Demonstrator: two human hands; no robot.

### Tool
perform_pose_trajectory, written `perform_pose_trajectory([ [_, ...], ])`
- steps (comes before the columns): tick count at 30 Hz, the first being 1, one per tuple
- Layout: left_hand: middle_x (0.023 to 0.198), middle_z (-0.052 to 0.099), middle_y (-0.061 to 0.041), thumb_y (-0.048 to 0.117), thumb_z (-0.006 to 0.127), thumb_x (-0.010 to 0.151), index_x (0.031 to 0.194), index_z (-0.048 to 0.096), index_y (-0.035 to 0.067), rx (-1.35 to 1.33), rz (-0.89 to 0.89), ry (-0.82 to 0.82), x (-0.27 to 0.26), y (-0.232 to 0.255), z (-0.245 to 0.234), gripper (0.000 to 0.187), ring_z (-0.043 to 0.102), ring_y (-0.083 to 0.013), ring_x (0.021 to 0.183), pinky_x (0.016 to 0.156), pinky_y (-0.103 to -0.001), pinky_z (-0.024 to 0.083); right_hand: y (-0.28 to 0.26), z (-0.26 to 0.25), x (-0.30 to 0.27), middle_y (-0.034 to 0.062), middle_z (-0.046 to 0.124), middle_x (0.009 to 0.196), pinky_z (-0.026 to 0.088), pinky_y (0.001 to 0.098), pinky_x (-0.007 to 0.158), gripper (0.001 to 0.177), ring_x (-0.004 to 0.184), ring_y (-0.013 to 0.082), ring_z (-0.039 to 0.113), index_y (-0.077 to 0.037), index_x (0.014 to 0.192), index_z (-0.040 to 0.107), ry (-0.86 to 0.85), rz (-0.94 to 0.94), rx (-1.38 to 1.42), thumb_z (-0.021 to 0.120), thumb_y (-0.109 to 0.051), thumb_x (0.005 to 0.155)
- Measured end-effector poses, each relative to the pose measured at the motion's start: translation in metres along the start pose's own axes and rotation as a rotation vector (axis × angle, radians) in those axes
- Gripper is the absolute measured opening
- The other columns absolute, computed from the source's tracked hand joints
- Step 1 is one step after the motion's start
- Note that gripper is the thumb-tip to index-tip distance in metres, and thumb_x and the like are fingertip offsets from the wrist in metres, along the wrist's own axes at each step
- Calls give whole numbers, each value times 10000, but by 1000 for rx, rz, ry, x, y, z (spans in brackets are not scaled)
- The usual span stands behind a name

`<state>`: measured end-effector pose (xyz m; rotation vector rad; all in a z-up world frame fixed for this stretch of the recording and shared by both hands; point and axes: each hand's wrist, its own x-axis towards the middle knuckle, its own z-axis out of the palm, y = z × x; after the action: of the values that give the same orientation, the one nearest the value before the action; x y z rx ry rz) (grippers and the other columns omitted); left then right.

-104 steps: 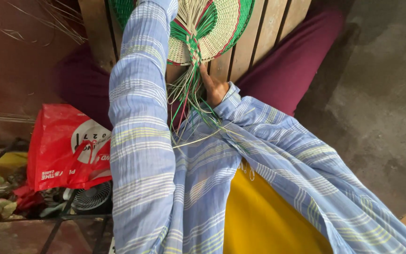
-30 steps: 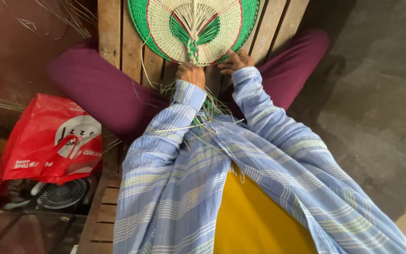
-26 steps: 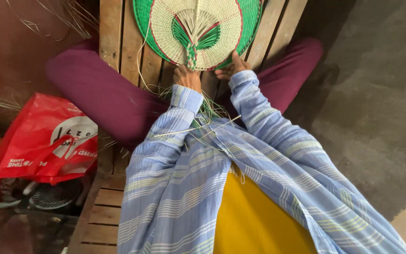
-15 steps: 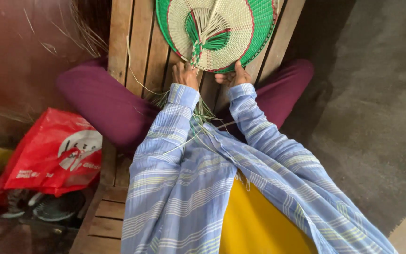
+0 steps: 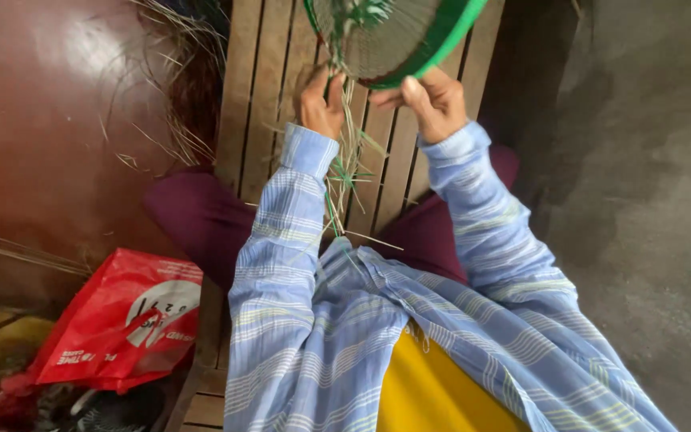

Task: Weaving a decorative hand fan using colored plant fibers

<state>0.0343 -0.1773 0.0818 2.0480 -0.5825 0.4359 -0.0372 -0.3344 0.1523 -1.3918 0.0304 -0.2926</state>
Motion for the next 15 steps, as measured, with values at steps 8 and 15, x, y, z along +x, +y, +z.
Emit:
perform_pose_trajectory([
  [8, 456, 270, 6, 304, 486, 849, 483, 337, 85, -284, -141, 361, 48, 79, -81, 452, 301, -95, 477, 466, -307, 244, -77, 69, 38, 43, 469, 1127, 409, 291, 709, 458, 959, 170, 478, -75, 1174, 433, -229, -425, -517, 471, -447, 910],
  [15, 906, 614, -98, 284, 452, 894, 850, 590, 29, -471, -238, 480, -2, 80, -111, 293, 534, -157, 883, 840, -351, 430, -72, 144, 2, 174, 559, 975, 443, 343, 738, 381, 842, 269, 568, -20, 1270, 377, -327, -635, -602, 414, -275, 990],
])
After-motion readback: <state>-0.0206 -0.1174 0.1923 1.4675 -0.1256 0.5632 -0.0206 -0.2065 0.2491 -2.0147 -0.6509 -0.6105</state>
